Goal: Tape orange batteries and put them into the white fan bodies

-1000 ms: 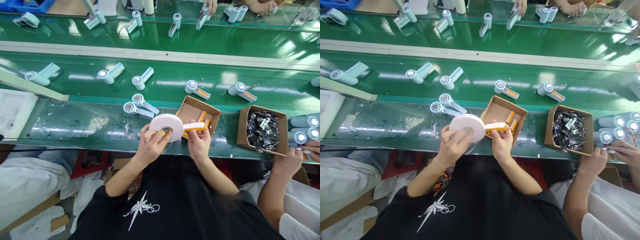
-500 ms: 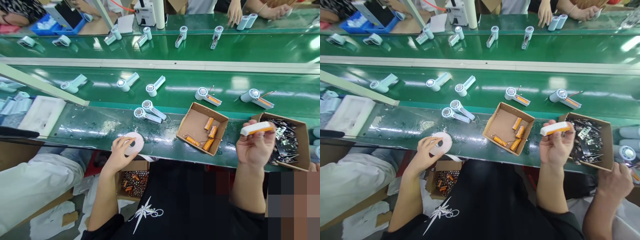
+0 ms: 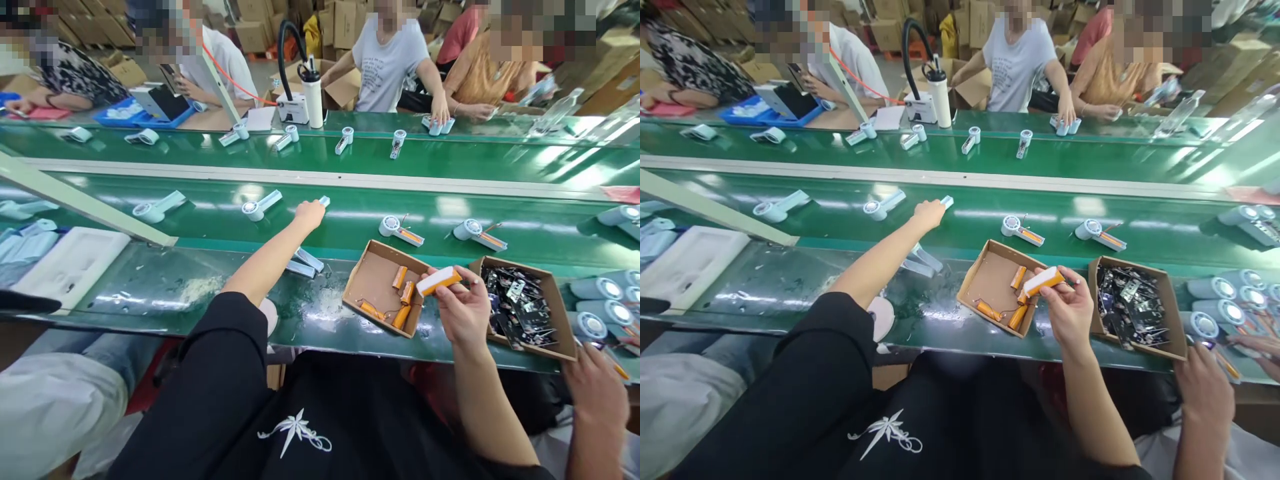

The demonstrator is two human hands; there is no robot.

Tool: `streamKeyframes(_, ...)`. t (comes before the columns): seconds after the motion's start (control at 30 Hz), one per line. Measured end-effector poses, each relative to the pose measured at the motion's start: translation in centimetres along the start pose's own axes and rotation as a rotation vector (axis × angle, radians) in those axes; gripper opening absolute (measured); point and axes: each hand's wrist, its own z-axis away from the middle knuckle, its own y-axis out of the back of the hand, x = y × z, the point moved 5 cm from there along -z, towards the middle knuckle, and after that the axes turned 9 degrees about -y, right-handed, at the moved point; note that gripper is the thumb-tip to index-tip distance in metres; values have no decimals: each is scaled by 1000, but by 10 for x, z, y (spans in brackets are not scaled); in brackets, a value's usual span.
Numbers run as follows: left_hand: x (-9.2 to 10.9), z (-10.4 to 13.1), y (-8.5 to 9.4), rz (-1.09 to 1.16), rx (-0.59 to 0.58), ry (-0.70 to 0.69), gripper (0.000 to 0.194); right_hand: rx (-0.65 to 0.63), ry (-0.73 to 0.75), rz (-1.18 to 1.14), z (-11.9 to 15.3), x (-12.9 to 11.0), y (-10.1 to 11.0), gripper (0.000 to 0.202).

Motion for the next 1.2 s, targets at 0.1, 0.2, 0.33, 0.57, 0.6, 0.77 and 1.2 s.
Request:
streamKeyframes(0.1,-4,6,-7,-21,9,-111,49,-4,-4,32,-4,-3,17,45)
streamKeyframes(0.2,-10,7,-15,-12,2,-169,50,-82,-3,74,-27,-7,4,47)
streamKeyframes(0.33,-11,-11,-20,28,-21,-112,43,-292,0,149,-92,-3,-61,56)
streamKeyframes(0.57,-12,-37,-15,180,-23,-63,30,-542,28,706,-199,54,-177,49)
streamKeyframes(0.6,-14,-37,-14,203,-16,-68,33,-562,40,788,-206,63,-187,46)
streamKeyframes(0.77,-19,-37,-11,279,68,-41,33,-647,117,1118,-216,96,-219,40)
streamKeyframes(1.2,-8,-55,-23,416,172,87,34,-856,259,1805,-219,128,-228,44)
